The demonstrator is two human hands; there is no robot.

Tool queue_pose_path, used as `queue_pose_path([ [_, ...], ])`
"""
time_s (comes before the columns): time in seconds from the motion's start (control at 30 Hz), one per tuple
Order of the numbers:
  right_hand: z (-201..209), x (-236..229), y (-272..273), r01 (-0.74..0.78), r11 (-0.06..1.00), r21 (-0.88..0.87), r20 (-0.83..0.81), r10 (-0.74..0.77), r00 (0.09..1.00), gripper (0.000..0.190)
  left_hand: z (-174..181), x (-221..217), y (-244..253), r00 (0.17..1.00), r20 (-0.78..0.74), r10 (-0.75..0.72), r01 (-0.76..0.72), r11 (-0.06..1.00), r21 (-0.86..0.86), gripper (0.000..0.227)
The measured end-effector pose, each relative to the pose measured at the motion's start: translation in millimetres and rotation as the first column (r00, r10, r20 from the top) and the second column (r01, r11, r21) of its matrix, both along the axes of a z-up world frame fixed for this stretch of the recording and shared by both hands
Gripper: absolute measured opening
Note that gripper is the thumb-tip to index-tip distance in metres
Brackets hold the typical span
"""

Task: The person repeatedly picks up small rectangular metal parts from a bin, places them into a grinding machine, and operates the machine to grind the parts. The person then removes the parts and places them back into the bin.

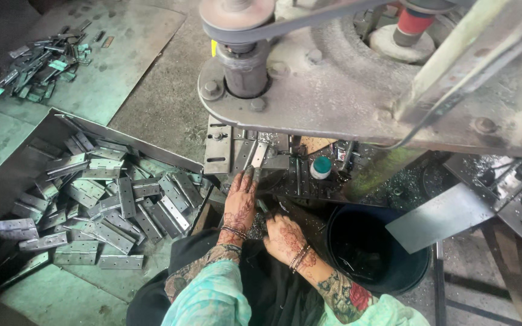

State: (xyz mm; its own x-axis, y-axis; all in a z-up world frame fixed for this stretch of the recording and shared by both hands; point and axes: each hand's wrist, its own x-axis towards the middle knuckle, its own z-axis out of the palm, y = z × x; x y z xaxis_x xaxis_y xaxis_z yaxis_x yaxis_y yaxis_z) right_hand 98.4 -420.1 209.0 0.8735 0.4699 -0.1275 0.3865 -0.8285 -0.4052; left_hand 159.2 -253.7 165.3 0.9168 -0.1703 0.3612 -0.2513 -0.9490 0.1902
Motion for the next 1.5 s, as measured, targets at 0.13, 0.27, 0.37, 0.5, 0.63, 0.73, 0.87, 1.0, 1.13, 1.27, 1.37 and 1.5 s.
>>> queue_pose_path([
  [0.13, 8, 2, 1, -0.003, 1.000, 0.007, -0.012, 0.003, 1.000, 0.052, 3, -3, 1, 0.999, -0.034, -0.015, 0.012, 0.997, -0.082, 0.067],
  [0.27, 9, 2, 0, -0.002, 1.000, -0.012, -0.025, 0.002, 1.000, 0.057, 2, -5, -10, 0.999, 0.029, -0.014, 0.016, 0.999, -0.040, 0.067],
  [0.37, 9, 4, 1, -0.011, 1.000, -0.010, -0.021, 0.011, 1.000, 0.064, 3, -5, -6, 0.996, -0.017, 0.093, -0.094, 0.991, -0.093, 0.063],
  [0.5, 9, 6, 1, 0.006, 0.999, -0.052, -0.112, -0.011, 0.994, 0.073, 2, 1, 8, 0.967, -0.004, 0.256, -0.256, 0.966, -0.027, 0.042],
  [0.63, 9, 10, 1, 0.006, 0.992, -0.122, -0.226, -0.033, 0.974, 0.083, 3, 11, 16, 0.966, -0.066, 0.249, -0.252, 0.967, -0.042, 0.039],
  [0.73, 5, 13, 3, 0.015, 0.986, -0.166, -0.233, -0.054, 0.971, 0.080, 6, 20, 23, 0.965, -0.124, 0.230, -0.235, 0.972, -0.027, 0.037],
  [0.87, -8, 13, 0, 0.018, 0.987, -0.158, -0.192, -0.048, 0.980, 0.079, 8, 30, 26, 0.977, -0.091, 0.194, -0.197, 0.980, -0.028, 0.045],
  [1.0, -26, -1, -6, 0.045, 0.987, -0.157, -0.166, -0.071, 0.984, 0.076, 8, 30, 25, 0.980, -0.075, 0.185, -0.187, 0.982, -0.021, 0.047],
  [1.13, -44, -11, -7, 0.140, 0.990, 0.032, -0.124, -0.135, 0.983, 0.085, 9, 30, 26, 0.974, -0.097, 0.203, -0.200, 0.979, 0.035, 0.042],
  [1.27, -53, -18, -13, 0.104, 0.993, -0.055, -0.131, -0.110, 0.985, 0.081, 6, 23, 19, 0.974, 0.003, 0.228, -0.228, 0.974, -0.009, 0.044],
  [1.37, -42, -1, -10, 0.042, 0.997, -0.061, -0.119, -0.049, 0.992, 0.084, 9, 26, 17, 0.966, -0.075, 0.247, -0.251, 0.966, -0.056, 0.038],
  [1.5, -28, 24, -8, -0.022, 0.990, -0.141, -0.142, 0.002, 0.990, 0.075, 6, 22, 14, 0.968, -0.039, 0.250, -0.252, 0.963, -0.090, 0.036],
])
